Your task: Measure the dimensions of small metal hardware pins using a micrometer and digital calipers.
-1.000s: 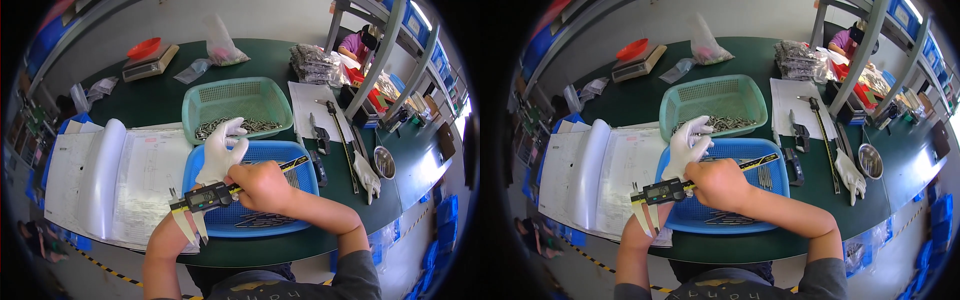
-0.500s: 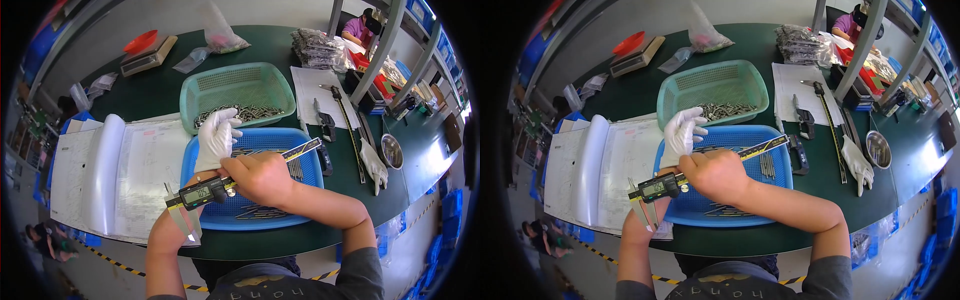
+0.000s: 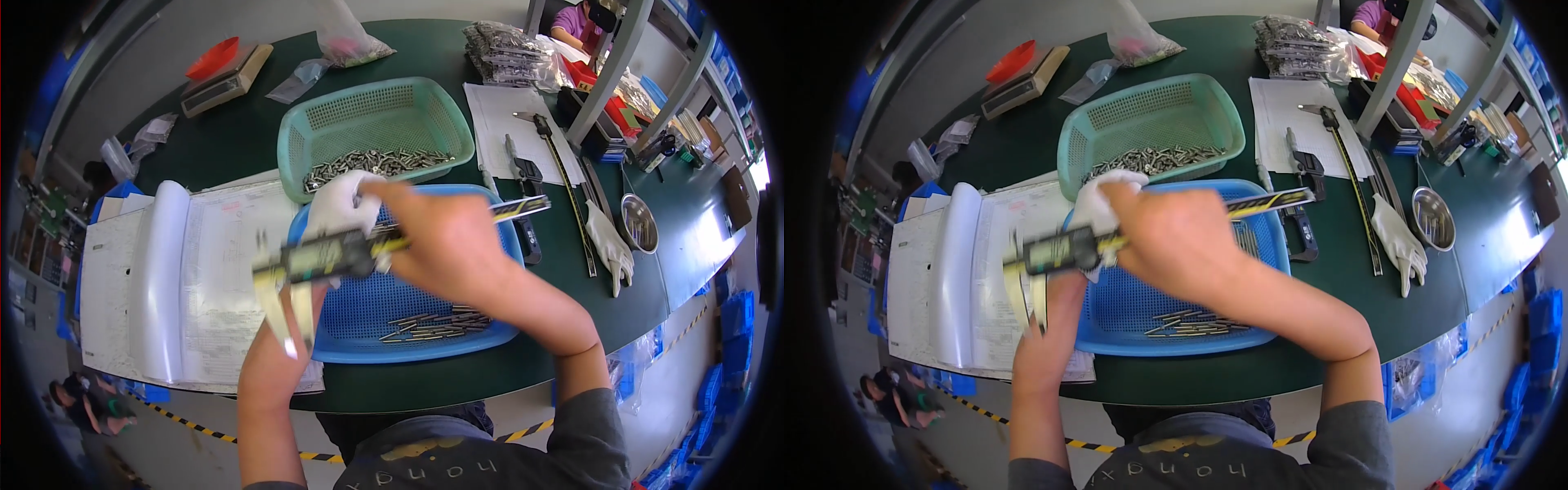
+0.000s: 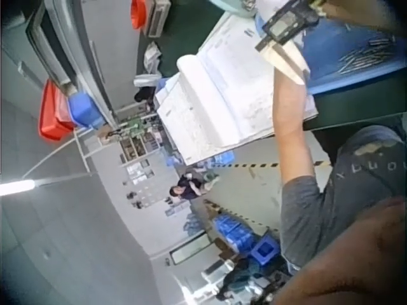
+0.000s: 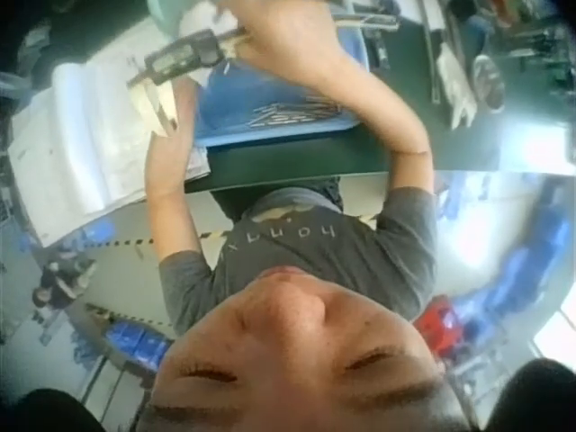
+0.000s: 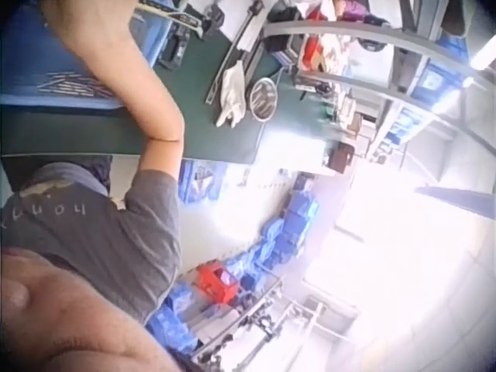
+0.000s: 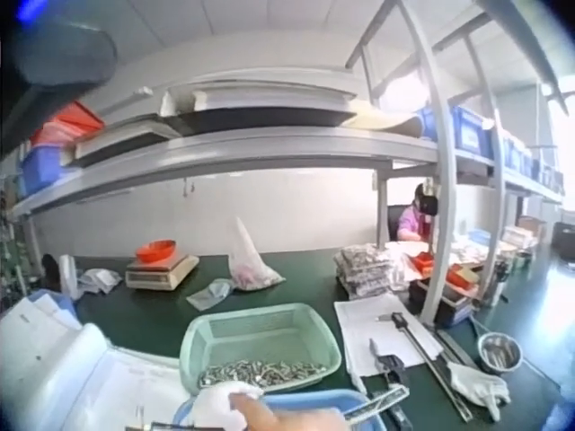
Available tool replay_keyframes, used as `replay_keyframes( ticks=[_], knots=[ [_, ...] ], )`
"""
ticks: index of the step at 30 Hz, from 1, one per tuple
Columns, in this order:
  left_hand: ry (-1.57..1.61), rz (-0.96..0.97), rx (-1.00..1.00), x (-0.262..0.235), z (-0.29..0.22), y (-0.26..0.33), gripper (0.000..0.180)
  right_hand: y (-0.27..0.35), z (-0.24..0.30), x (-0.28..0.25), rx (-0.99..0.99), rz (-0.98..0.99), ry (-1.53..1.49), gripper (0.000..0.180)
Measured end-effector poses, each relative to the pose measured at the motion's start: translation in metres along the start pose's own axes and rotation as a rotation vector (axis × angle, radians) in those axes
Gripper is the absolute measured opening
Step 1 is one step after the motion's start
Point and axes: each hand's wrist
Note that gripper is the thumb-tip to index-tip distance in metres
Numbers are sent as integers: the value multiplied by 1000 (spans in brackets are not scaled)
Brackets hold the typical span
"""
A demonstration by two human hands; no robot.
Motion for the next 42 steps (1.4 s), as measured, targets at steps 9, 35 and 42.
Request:
replay_keyframes(
  ticks=[9, 35, 42],
  knots=[
    [-971, 271, -222, 33, -22, 10, 18, 21, -67, -1, 470, -192, -129, 38],
    [571, -34, 100, 25, -47, 23, 36, 37, -81, 15, 475, -310, -121, 27],
    [671, -37, 75, 16, -45, 22, 37, 32, -83, 20, 450, -320, -122, 26]
  ],
)
Point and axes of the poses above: each hand's wrist, its own y-axis away from the middle knuckle, its own x-axis out of the palm, z = x × y, and after that the axes turned 11 degrees about z, right-handed
